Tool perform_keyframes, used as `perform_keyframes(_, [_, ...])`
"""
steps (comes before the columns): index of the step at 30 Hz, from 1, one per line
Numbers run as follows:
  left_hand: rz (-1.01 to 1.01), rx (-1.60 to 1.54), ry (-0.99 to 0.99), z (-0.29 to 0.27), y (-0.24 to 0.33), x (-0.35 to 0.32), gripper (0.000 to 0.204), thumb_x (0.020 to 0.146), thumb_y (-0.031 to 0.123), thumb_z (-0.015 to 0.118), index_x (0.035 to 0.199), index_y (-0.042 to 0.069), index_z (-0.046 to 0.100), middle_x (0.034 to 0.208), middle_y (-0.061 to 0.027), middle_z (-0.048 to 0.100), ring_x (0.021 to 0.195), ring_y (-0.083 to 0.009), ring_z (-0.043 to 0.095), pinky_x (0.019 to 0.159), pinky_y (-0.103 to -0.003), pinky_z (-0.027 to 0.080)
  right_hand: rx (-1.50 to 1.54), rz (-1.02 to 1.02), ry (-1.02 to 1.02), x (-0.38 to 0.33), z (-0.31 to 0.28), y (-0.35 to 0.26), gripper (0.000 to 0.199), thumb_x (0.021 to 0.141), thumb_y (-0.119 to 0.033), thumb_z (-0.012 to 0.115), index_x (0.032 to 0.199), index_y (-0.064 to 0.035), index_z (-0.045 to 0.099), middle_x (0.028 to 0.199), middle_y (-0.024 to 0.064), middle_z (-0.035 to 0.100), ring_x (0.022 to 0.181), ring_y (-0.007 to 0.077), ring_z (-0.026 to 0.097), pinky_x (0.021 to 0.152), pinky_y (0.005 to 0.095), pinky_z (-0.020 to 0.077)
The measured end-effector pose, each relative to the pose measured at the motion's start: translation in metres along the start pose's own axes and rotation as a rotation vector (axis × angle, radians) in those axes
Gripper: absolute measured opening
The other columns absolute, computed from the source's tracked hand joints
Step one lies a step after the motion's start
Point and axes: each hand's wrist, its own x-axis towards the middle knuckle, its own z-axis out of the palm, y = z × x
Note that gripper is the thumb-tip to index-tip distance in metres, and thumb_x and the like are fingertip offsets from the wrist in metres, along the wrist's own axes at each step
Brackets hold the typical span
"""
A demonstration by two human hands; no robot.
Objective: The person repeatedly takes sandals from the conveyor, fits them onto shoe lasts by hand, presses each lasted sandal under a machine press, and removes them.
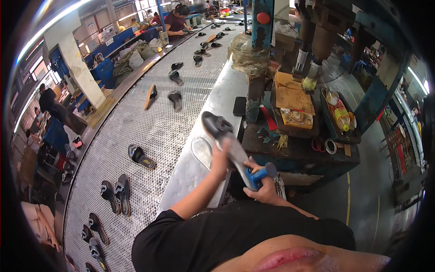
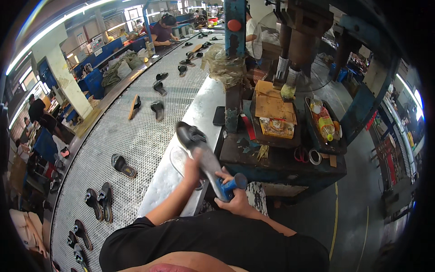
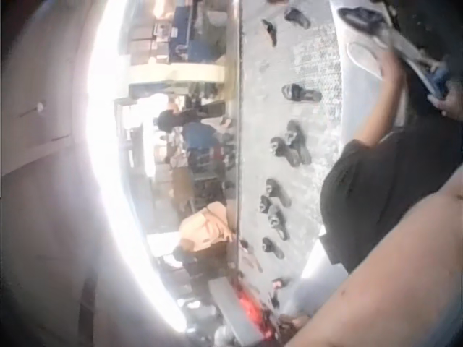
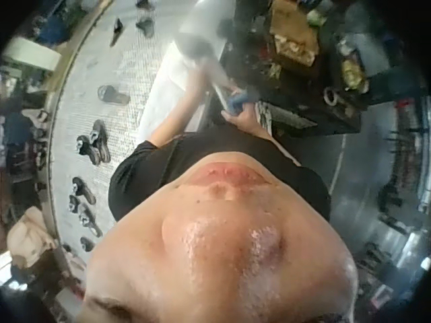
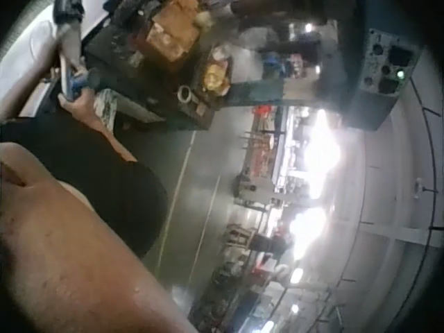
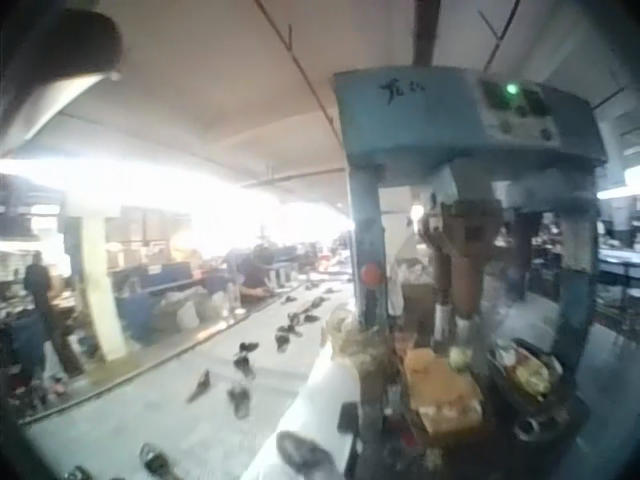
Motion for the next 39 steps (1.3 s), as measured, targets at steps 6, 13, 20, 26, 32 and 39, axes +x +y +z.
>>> perform_keyframes(6, [0.264,0.169,-0.675,0.028,-0.022,-0.053,0.051,0.099,0.024,0.055,0.142,0.002,0.037,0.115,-0.0073,0.058,0.106,-0.0158,0.054,0.093,-0.03,0.043,-0.124,0.019,0.325,-0.004,-0.022,0.011,0.065,0.068,-0.011,0.078,0.123,-0.0042,0.044,0.138,0.018,0.048,0.127,0.0278,0.045,0.106,0.041,0.0343])
perform_keyframes(13, [-0.156,0.272,-0.849,-0.002,-0.051,-0.058,0.044,0.097,0.02,0.058,0.137,0.004,0.048,0.095,-0.002,0.061,0.085,-0.01,0.057,0.073,-0.024,0.046,-0.69,0.174,0.613,0.083,-0.139,0.041,0.07,0.069,-0.009,0.077,0.132,-0.0075,0.047,0.119,0.0173,0.059,0.112,0.0327,0.058,0.094,0.0385,0.0456])
perform_keyframes(20, [-0.077,0.824,-1.074,-0.024,-0.103,-0.064,0.04,0.089,0.012,0.065,0.127,0.005,0.058,0.084,-0.0072,0.068,0.078,-0.0119,0.062,0.075,-0.028,0.05,-0.934,0.331,0.579,0.1,-0.203,0.116,0.075,0.073,-0.019,0.078,0.136,-0.0057,0.039,0.127,0.022,0.054,0.115,0.0383,0.056,0.094,0.044,0.0437])
perform_keyframes(26, [-0.05,0.625,-1.023,0.0,-0.106,-0.088,0.044,0.083,0.011,0.068,0.126,0.006,0.059,0.081,-0.0094,0.066,0.074,-0.0174,0.063,0.072,-0.031,0.051,-1.144,0.529,0.449,0.107,-0.228,0.111,0.087,0.076,-0.048,0.073,0.135,0.0039,0.036,0.123,0.0283,0.055,0.113,0.0415,0.057,0.092,0.0477,0.0463])
perform_keyframes(32, [0.373,0.458,-0.977,0.035,-0.004,-0.113,0.038,0.082,0.006,0.068,0.12,0.006,0.064,0.089,-0.0093,0.067,0.079,-0.0193,0.065,0.073,-0.032,0.052,-1.034,0.28,0.589,0.099,-0.309,0.101,0.091,0.076,-0.046,0.077,0.137,0.0083,0.038,0.134,0.0293,0.047,0.126,0.0388,0.047,0.106,0.0425,0.0356])
perform_keyframes(39, [0.712,1.199,0.334,-0.15,0.064,0.007,0.043,0.078,0.023,0.072,0.119,0.012,0.065,0.117,-0.019,0.062,0.114,-0.0333,0.056,0.097,-0.041,0.044,-1.025,0.234,0.534,0.145,-0.329,0.077,0.065,0.077,-0.04,0.076,0.121,0.0024,0.055,0.115,0.0231,0.061,0.109,0.0379,0.058,0.093,0.0427,0.0443])
